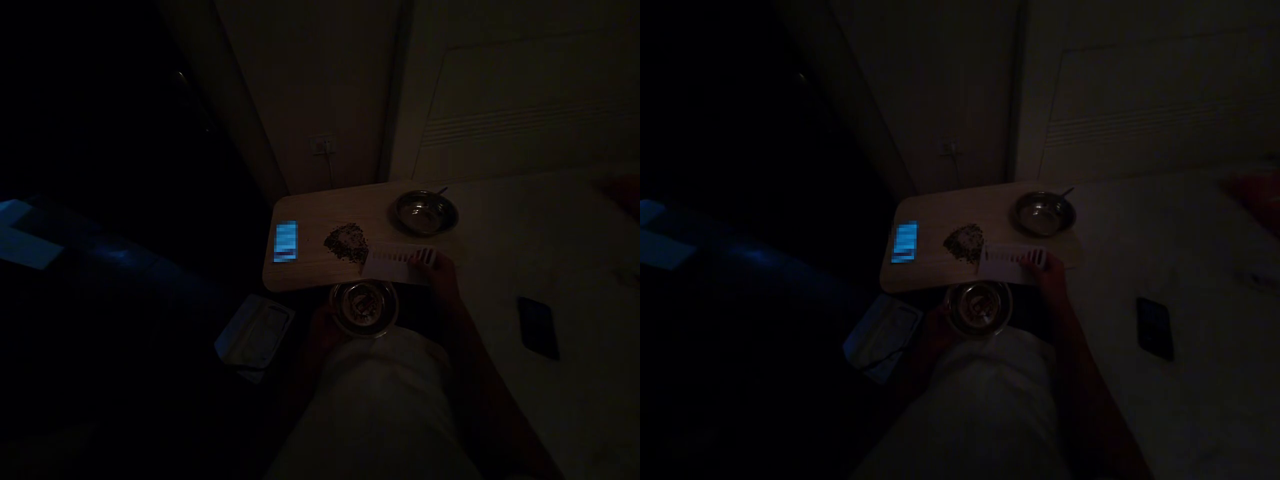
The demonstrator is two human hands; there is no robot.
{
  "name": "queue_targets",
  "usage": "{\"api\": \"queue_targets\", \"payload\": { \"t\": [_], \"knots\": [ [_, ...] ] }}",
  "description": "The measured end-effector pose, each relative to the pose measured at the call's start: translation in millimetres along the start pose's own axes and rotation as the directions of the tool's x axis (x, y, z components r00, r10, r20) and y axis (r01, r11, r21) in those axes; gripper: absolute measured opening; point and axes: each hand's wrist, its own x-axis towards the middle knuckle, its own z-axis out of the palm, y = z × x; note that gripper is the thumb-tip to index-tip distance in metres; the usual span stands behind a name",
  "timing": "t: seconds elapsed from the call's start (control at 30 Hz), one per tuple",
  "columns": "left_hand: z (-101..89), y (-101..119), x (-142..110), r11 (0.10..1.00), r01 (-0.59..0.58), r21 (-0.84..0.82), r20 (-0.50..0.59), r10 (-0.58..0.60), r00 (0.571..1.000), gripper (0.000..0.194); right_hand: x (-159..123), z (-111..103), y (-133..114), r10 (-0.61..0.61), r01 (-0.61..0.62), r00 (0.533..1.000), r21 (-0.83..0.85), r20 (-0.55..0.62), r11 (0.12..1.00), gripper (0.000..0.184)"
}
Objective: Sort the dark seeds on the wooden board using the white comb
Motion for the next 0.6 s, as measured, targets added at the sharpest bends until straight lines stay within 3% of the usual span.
{"api": "queue_targets", "payload": {
  "t": [0.13, 0.27, 0.47, 0.6],
  "knots": [
    [-0.2, 0, -2, 1.000, -0.007, 0.003, 0.021, 0.007, 1.000, 0.037, -2, -1, -3, 0.014, -0.013, 1.000, 0.016, -0.019, 1.000, 0.035],
    [-0.7, 0, 0, 1.000, 0.003, 0.026, -0.042, -0.002, 0.999, 0.030, -3, 3, -1, 0.001, 0.000, 0.997, 0.010, -0.080, 1.000, 0.036],
    [-0.4, -2, 3, 1.000, -0.006, 0.014, 0.016, 0.006, 1.000, 0.037, -4, 9, -1, 0.002, -0.002, 0.999, -0.004, -0.042, 1.000, 0.037],
    [1.4, -2, 0, 0.999, -0.007, 0.034, -0.008, 0.008, 1.000, 0.033, -5, 9, -3, -0.014, 0.013, 0.999, -0.039, -0.035, 0.999, 0.039]
  ]
}}
